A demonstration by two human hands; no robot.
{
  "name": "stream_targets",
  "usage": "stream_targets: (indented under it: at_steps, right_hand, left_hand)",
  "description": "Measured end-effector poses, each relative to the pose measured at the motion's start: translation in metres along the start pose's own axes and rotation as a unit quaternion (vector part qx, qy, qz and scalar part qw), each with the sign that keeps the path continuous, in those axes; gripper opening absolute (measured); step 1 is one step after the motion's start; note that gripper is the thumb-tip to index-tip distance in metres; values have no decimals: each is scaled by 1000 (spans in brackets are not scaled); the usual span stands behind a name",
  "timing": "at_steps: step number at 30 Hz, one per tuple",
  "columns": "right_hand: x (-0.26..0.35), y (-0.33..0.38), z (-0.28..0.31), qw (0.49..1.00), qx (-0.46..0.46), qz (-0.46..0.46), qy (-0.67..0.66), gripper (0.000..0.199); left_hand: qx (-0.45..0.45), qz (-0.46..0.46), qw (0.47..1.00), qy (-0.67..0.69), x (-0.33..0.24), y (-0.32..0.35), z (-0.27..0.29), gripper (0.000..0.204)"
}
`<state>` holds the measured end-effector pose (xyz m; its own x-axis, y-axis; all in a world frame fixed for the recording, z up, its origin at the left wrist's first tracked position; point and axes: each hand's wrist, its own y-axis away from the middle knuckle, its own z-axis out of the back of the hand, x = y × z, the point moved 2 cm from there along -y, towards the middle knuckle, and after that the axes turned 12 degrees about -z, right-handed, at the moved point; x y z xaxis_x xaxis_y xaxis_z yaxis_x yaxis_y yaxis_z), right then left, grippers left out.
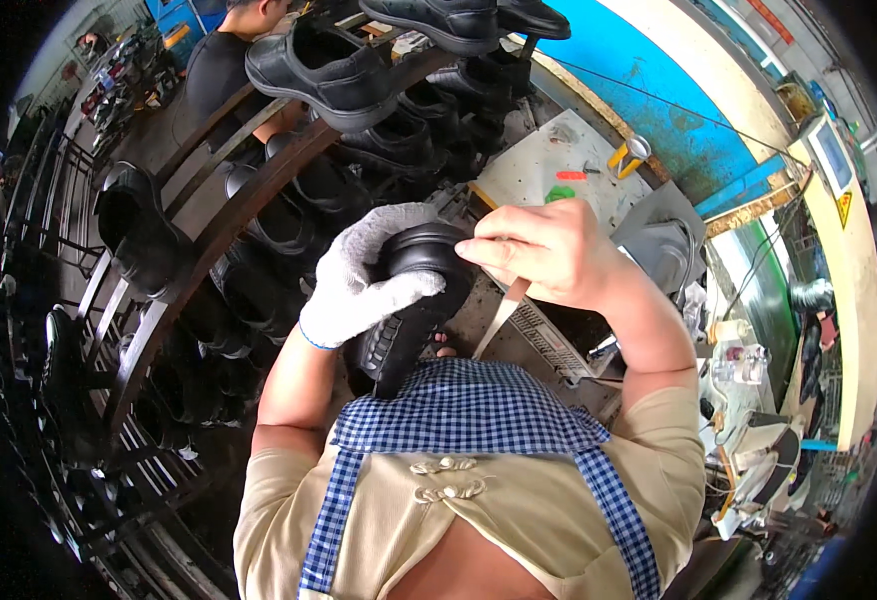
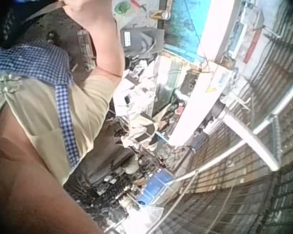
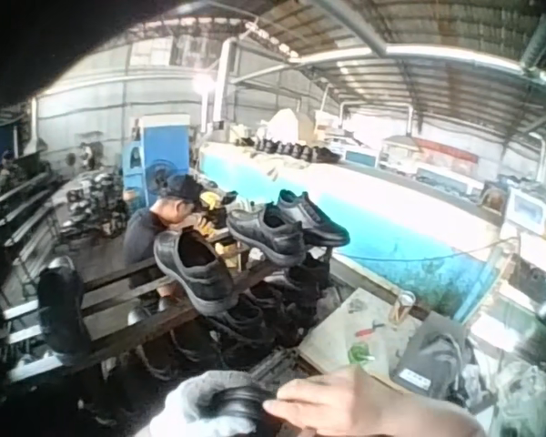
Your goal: The person uses a small metal tool to scrape and clean the seams and surfaces of black shoes. They pick up shoes from a nearby rack, perform the cleaning action, and then place the shoes back on the rack. The process is repeated for multiple shoes throughout the clip.
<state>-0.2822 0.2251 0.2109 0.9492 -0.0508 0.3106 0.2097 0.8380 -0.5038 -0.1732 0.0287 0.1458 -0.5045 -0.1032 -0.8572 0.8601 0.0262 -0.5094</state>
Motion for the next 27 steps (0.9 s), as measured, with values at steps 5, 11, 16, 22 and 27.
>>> stream_targets:
  at_steps: [5,11,16,22,27]
  right_hand:
    - [4,-13,8,983,154,38,98,7]
    - [1,-11,-11,960,218,48,171,11]
    - [-26,-10,-17,987,158,-30,-22,18]
    - [-56,5,-25,936,47,-178,-301,17]
    - [-42,11,-15,989,-11,-59,-135,26]
  left_hand:
    - [63,-37,996,-59,5,-7,-5,57]
    - [119,-24,982,-143,7,-13,-7,57]
    - [65,37,997,4,27,-9,-4,57]
    - [58,34,997,29,33,-16,0,58]
    - [55,54,996,40,35,-22,-3,58]
